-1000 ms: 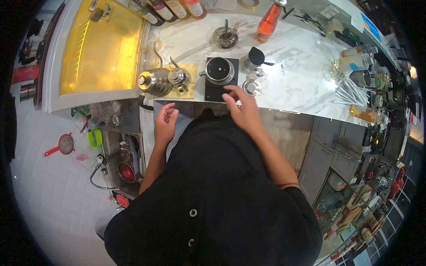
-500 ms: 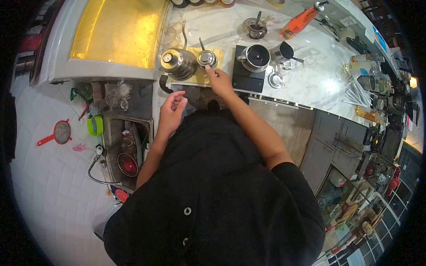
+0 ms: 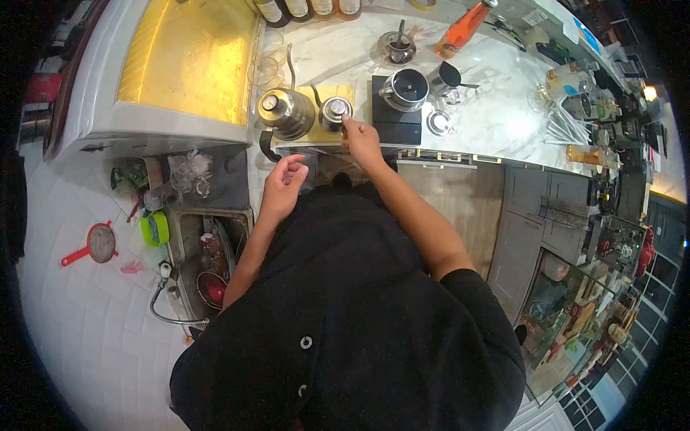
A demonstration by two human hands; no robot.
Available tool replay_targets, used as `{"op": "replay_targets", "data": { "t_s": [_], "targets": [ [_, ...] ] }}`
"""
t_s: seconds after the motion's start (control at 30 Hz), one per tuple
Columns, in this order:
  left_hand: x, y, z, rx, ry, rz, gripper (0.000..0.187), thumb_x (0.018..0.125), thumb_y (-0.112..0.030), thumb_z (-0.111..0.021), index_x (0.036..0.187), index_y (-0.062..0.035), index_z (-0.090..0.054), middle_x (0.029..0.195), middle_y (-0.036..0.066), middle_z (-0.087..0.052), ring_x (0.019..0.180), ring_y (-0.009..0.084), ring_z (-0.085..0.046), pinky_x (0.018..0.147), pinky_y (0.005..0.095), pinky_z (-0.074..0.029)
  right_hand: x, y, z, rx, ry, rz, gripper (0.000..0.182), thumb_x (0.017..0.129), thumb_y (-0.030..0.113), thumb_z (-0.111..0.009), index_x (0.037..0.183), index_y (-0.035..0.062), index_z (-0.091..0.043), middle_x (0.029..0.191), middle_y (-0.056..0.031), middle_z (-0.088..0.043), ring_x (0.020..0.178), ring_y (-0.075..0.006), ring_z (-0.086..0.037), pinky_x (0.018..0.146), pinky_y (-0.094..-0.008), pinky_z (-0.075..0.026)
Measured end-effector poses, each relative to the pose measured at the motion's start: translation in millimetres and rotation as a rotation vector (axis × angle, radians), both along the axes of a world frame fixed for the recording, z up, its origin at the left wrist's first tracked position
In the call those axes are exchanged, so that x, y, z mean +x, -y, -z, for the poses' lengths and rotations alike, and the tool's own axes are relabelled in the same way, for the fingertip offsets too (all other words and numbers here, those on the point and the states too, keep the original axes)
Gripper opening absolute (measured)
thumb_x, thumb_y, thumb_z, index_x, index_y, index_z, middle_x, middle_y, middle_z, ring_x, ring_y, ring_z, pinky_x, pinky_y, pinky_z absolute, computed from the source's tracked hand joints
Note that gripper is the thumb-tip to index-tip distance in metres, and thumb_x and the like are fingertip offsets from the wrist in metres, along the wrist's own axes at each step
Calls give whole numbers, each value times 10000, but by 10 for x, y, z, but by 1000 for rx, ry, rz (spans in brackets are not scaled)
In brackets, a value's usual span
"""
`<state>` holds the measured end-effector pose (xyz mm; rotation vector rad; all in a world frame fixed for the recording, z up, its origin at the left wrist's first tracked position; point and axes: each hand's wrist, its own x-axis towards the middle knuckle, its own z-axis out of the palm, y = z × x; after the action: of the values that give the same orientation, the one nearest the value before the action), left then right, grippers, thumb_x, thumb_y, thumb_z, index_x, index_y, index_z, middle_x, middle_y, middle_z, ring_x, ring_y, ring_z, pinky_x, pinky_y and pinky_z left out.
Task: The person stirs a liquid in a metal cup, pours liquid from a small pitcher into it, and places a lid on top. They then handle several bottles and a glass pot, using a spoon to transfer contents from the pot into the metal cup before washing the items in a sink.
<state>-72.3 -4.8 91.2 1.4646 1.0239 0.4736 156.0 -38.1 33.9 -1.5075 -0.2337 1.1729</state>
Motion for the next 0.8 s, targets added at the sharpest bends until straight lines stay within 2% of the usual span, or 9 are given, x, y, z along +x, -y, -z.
{"op": "replay_targets", "data": {
  "t_s": [0.13, 0.2, 0.43, 0.53, 0.57, 0.6, 0.67, 0.7, 0.8],
  "targets": [
    [36, -24, 38, -6, 0, 22, 329, 1001, -227, -723, 1285, -67, -677, 1028, 20, -716, 904, 111, -648, 798, 275, -521, 124, 536, -348, 36, 122, -52, 400, 1070, 400, -621, 847, 74, -687, 783, 27, -588, 703, -87, -549, 694, -289, -529],
    [71, -35, 74, -2, -5, 33, 331, 1000, -229, -724, 1287, -70, -678, 1027, 19, -716, 905, 111, -649, 798, 276, -522, 192, 830, -598, 29, 361, 1, 408, 1041, 363, -672, 801, 33, -679, 691, 34, -547, 641, -60, -488, 594, -259, -422],
    [234, -30, 167, -23, 0, 126, 329, 994, -230, -731, 1277, -68, -685, 1024, 22, -732, 899, 110, -656, 793, 278, -529, 692, 1435, -1726, -43, 755, 183, 421, 1014, 280, -732, 695, 39, -602, 679, 107, -443, 662, -25, -343, 553, -269, -253],
    [332, -37, 77, -10, 3, 155, 327, 995, -226, -729, 1268, -52, -684, 1019, 27, -738, 891, 109, -656, 790, 279, -534, 937, 1380, -1987, -237, 1014, 149, 464, 982, 316, -759, 706, -13, -584, 604, 17, -433, 631, -47, -356, 533, -298, -280],
    [353, -39, 53, -3, -1, 167, 326, 996, -223, -727, 1264, -43, -684, 1018, 30, -741, 888, 107, -656, 787, 279, -537, 983, 1312, -2070, -286, 1101, 140, 463, 939, 366, -785, 744, -27, -639, 581, -77, -505, 561, -121, -444, 535, -354, -350],
    [363, -38, 51, 1, 1, 175, 326, 996, -223, -727, 1264, -43, -684, 1018, 30, -741, 888, 107, -656, 787, 279, -537, 1027, 1261, -2077, -287, 1103, 148, 463, 939, 366, -785, 744, -27, -639, 581, -77, -505, 561, -121, -444, 535, -354, -350],
    [381, -42, 62, -5, 51, 185, 332, 995, -220, -726, 1266, -34, -681, 1023, 34, -743, 894, 105, -658, 781, 276, -540, 1108, 1168, -2089, -321, 1347, 102, 445, 900, 405, -800, 785, -14, -706, 617, -139, -608, 567, -255, -560, 571, -416, -421],
    [387, -41, 60, -1, 53, 190, 332, 995, -220, -726, 1266, -34, -681, 1023, 34, -743, 894, 105, -658, 781, 276, -540, 1125, 1113, -2177, -437, 1293, 33, 443, 878, 436, -800, 817, 1, -737, 660, -174, -649, 650, -346, -618, 619, -454, -464],
    [384, -34, 60, 12, 28, 202, 339, 995, -220, -727, 1271, -29, -678, 1024, 40, -741, 899, 104, -662, 777, 274, -542, 1157, 994, -2222, -461, 1365, -18, 436, 879, 443, -794, 821, 14, -749, 658, -159, -651, 686, -323, -634, 636, -445, -479]
  ]
}}
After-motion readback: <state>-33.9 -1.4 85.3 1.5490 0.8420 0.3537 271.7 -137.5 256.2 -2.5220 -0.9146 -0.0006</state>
